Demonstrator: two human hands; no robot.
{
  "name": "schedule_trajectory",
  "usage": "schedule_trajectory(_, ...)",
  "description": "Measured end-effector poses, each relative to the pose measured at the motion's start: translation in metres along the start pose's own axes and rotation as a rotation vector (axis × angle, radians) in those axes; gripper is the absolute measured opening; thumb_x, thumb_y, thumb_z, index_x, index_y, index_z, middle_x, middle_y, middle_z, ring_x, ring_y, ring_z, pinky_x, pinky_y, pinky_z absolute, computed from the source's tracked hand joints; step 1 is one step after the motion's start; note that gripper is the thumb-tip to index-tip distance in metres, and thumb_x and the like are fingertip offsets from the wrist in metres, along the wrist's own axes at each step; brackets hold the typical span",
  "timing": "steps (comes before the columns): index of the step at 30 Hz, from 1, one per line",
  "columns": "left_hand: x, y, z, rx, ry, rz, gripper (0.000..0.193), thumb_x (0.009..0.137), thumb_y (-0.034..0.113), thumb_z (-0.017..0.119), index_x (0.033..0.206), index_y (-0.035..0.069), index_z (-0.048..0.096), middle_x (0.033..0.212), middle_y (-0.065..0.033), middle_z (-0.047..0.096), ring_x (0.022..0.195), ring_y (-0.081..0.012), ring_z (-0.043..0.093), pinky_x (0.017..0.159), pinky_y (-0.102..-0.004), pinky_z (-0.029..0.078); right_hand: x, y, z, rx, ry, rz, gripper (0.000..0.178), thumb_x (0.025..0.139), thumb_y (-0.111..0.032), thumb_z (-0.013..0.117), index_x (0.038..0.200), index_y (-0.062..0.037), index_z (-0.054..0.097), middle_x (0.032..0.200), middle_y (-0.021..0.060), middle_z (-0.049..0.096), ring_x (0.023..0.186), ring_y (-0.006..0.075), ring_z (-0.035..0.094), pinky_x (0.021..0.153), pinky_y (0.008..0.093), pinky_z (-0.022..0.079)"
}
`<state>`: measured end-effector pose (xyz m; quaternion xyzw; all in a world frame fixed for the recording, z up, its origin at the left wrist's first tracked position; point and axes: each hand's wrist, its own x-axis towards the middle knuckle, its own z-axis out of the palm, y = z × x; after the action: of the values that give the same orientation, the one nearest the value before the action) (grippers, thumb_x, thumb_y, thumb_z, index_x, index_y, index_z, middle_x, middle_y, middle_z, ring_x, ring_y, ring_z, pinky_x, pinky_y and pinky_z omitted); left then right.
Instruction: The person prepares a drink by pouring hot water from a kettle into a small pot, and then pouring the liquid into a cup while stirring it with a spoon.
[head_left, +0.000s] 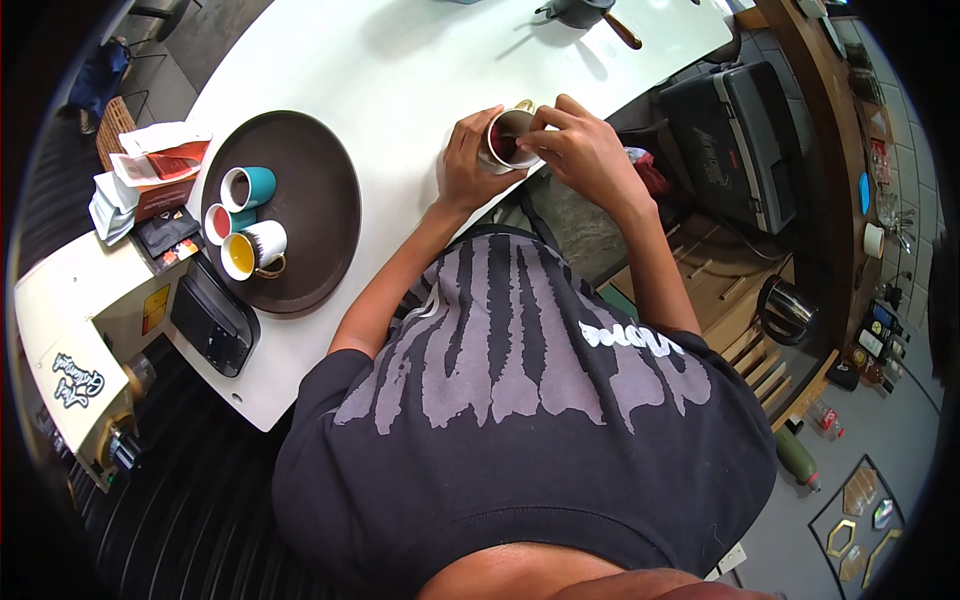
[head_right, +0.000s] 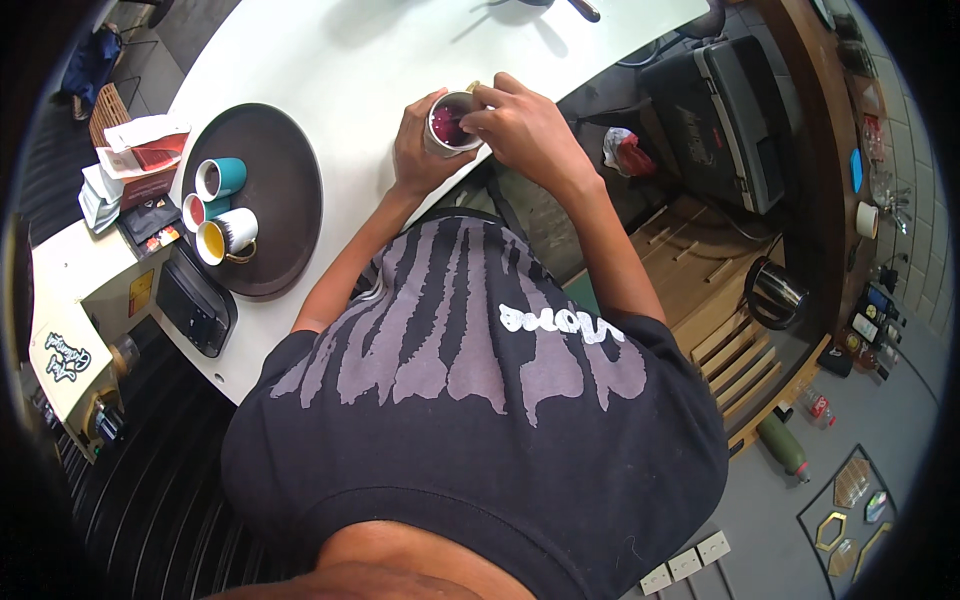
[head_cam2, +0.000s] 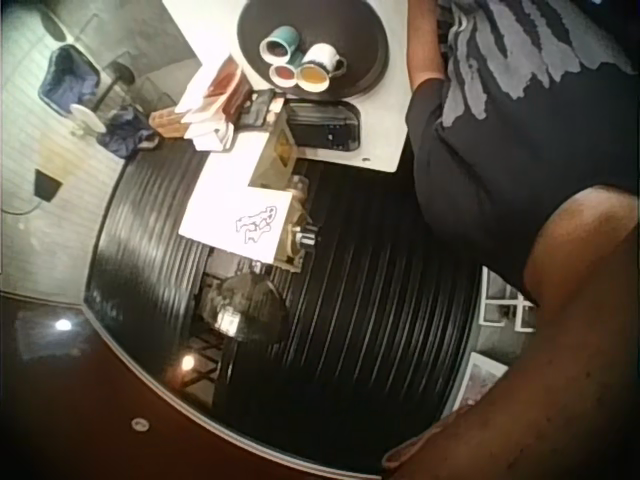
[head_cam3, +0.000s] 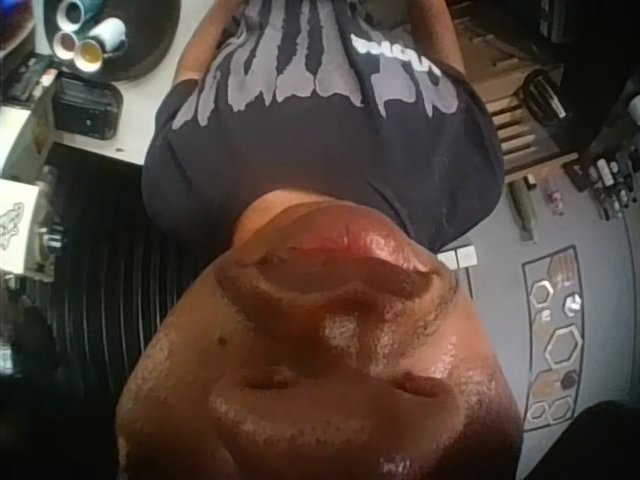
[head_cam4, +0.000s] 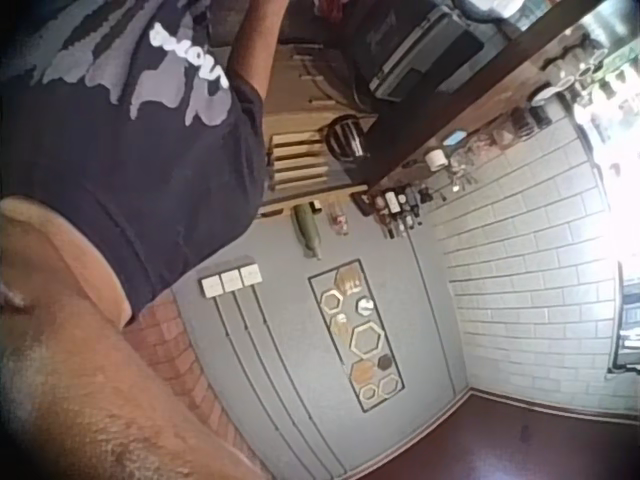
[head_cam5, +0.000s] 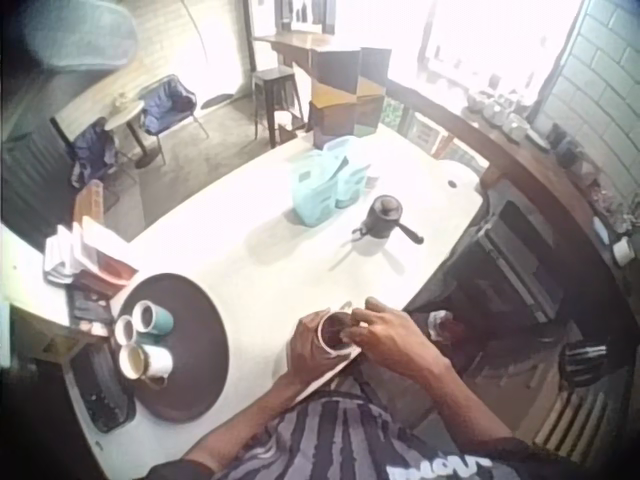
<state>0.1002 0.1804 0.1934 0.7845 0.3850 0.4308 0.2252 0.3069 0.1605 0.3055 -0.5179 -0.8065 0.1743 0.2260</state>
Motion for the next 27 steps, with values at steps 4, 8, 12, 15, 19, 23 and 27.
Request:
schedule_trajectory(4,0.002,0.001,-0.001,0.000,0.004,0.047,0.094,0.060,0.028,0.098,0.144,0.009,0.058,0.131,-0.0106,0.066,0.117,-0.0321,0.065,0.097,-0.0432,0.058,0.001,0.002,0.004,-0.049,0.056,-0.009,0.014,0.084,-0.010,0.076,0.096,-0.0116,0.083,0.099,0.0012,0.070,0.095,0.0226,0.063,0.083,0.0358,0.058)
schedule_trajectory(8,0.003,0.001,0.000,0.016,0.007,0.061,0.096,0.059,0.028,0.098,0.144,0.010,0.058,0.129,-0.0097,0.065,0.117,-0.0313,0.063,0.099,-0.0431,0.054,-0.001,0.002,0.002,0.005,-0.041,-0.016,0.014,0.084,-0.010,0.076,0.097,-0.0115,0.083,0.099,0.0005,0.070,0.096,0.0224,0.063,0.082,0.0359,0.058)
schedule_trajectory(12,0.001,0.001,-0.001,0.024,0.001,0.041,0.097,0.058,0.028,0.098,0.145,0.009,0.058,0.129,-0.0093,0.065,0.118,-0.0302,0.062,0.100,-0.0427,0.052,-0.002,0.003,0.005,0.010,0.021,0.002,0.014,0.084,-0.011,0.076,0.096,-0.0114,0.083,0.098,0.0009,0.070,0.098,0.0222,0.063,0.081,0.0366,0.059)
schedule_trajectory(15,-0.001,0.001,-0.001,0.006,0.004,0.010,0.097,0.059,0.028,0.098,0.145,0.009,0.058,0.129,-0.0086,0.065,0.118,-0.0299,0.062,0.101,-0.0430,0.052,-0.002,0.001,0.009,0.011,0.028,0.008,0.013,0.084,-0.012,0.077,0.096,-0.0112,0.082,0.097,0.0013,0.069,0.097,0.0218,0.064,0.081,0.0369,0.059)
schedule_trajectory(19,0.000,0.001,0.001,0.041,0.012,0.047,0.097,0.060,0.029,0.100,0.145,0.009,0.057,0.131,-0.0107,0.065,0.118,-0.0309,0.062,0.100,-0.0433,0.053,-0.005,-0.004,0.012,0.036,0.067,0.021,0.010,0.088,-0.013,0.079,0.096,-0.0087,0.082,0.092,0.0020,0.069,0.091,0.0228,0.064,0.077,0.0397,0.057)
schedule_trajectory(23,-0.001,0.000,-0.002,0.083,0.008,0.036,0.097,0.061,0.032,0.102,0.143,0.009,0.057,0.133,-0.0129,0.064,0.117,-0.0320,0.062,0.098,-0.0437,0.056,-0.003,-0.006,0.014,0.045,0.120,0.078,0.009,0.087,-0.014,0.079,0.095,-0.0084,0.082,0.090,0.0028,0.069,0.090,0.0238,0.065,0.076,0.0399,0.057)
schedule_trajectory(27,-0.002,0.000,0.000,0.062,0.033,0.025,0.097,0.061,0.033,0.103,0.143,0.008,0.057,0.133,-0.0127,0.064,0.118,-0.0316,0.062,0.098,-0.0441,0.055,-0.004,-0.010,0.015,0.037,0.082,0.095,0.011,0.085,-0.013,0.078,0.095,-0.0097,0.082,0.092,0.0030,0.070,0.092,0.0230,0.065,0.076,0.0379,0.058)
